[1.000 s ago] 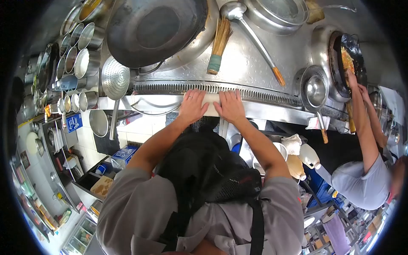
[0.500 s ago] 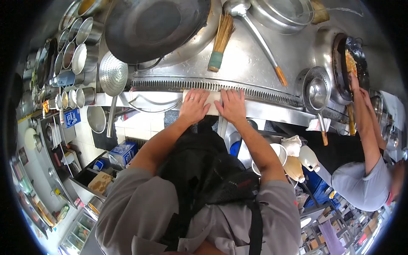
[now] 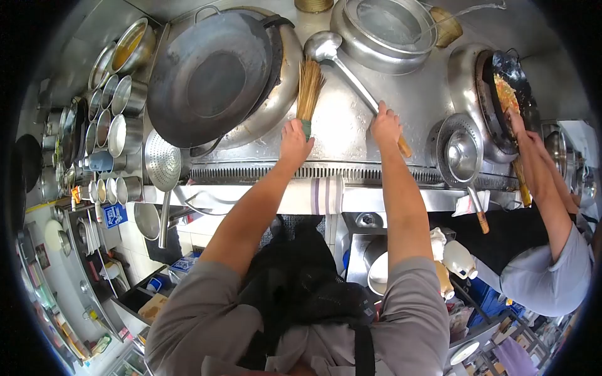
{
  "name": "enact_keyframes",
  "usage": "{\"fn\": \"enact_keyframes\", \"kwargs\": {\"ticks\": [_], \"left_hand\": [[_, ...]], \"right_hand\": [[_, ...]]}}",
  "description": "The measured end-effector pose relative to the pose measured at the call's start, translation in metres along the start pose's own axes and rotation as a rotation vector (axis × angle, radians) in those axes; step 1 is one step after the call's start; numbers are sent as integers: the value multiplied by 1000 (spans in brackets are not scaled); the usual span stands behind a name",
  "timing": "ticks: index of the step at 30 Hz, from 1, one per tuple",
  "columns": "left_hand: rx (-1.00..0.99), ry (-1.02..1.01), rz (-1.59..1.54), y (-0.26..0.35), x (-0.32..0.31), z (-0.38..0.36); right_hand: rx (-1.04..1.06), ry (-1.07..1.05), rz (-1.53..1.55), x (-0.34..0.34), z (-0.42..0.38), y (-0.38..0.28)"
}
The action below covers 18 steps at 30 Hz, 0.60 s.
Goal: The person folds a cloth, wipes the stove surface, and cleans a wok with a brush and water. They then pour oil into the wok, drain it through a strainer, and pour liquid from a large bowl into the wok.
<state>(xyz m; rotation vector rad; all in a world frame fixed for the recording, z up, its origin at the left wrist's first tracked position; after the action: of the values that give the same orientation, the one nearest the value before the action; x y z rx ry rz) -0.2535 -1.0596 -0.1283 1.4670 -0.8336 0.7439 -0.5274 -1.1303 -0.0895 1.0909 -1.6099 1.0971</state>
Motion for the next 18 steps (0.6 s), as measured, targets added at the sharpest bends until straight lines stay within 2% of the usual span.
{"fn": "enact_keyframes", "kwargs": {"ticks": [1, 2, 3, 5, 6, 8, 9, 10, 11, 12, 14, 15, 17, 18], "left_hand": [[9, -53, 52, -1, 2, 1], [25, -62, -10, -2, 4, 1], [30, -74, -5, 2, 17, -7], [27, -62, -550, 9, 57, -19], [90, -155, -688, 14, 83, -34], [-86, -98, -538, -2, 109, -71], [-35, -157, -655, -3, 129, -92], [19, -219, -770, -3, 149, -116], [41, -192, -692, -6, 164, -137], [62, -162, -613, -9, 177, -155], [65, -145, -642, -9, 199, -186], [66, -131, -680, -8, 208, -197], [84, -120, -709, -4, 221, -215], [116, -114, -742, -4, 225, -219]], "right_hand": [[3, -129, 56, -6, 4, 6], [152, -115, 150, -13, 7, 11], [146, -127, 155, -6, -2, 9], [138, -177, 272, 43, -19, -11], [135, -174, 275, 57, -29, -13], [155, -182, 513, 78, -49, -11], [154, -175, 516, 82, -49, -9], [229, -60, 652, 83, -52, -7], [305, 57, 788, 85, -53, -7], [306, 59, 794, 96, -51, -9], [96, 24, 728, 131, -35, -14], [98, 34, 735, 127, -16, -8], [162, 250, 515, 120, 32, 9], [168, 270, 518, 132, 42, 7]]}}
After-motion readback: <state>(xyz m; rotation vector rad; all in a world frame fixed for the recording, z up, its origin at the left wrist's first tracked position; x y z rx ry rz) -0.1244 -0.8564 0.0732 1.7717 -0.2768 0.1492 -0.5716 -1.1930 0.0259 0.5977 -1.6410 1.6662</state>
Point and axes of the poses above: each hand's wrist, its own z-axis towards the middle knuckle, its own x-axis out of the back of the hand, y = z × x, the point moved 1 cm from there along z, towards the middle knuckle, and after that the axes turned 6 degrees about -y, right-handed, at the moved point
